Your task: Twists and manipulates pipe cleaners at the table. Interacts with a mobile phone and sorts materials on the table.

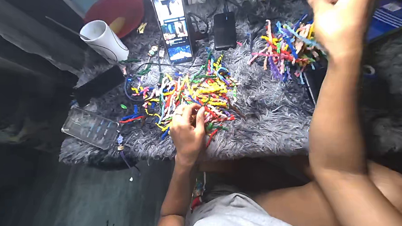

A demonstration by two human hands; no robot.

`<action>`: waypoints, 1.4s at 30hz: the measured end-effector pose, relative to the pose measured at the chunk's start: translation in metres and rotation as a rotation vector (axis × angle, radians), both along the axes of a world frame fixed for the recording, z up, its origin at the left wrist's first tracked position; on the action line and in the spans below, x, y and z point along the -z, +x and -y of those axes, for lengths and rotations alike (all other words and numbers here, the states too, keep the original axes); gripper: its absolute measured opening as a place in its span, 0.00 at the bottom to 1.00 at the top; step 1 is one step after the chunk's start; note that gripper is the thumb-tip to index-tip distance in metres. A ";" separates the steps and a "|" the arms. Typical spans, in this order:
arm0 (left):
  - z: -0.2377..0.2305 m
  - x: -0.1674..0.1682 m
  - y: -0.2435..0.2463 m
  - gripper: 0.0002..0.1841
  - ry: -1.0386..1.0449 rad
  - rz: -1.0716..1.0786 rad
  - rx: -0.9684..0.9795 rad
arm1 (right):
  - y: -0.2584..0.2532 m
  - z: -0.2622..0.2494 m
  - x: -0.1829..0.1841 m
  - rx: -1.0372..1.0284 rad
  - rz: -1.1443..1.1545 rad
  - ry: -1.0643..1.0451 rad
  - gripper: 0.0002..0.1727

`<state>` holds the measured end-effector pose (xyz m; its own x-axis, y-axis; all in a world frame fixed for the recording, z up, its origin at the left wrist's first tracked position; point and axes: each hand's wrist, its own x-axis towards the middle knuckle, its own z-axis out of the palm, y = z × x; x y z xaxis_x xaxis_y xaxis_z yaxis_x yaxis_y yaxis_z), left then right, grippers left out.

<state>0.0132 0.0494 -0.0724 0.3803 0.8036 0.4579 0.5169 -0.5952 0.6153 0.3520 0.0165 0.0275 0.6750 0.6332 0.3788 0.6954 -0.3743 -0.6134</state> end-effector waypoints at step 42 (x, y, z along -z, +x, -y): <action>0.021 -0.012 0.022 0.09 0.291 0.239 0.162 | -0.204 0.047 0.061 -0.415 -0.036 0.449 0.11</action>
<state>0.0352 0.0281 -0.0608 0.3465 0.5656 0.7483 0.2647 -0.8243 0.5004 0.1483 -0.0304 -0.0330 0.4237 0.6299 0.6509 0.7034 0.2240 -0.6746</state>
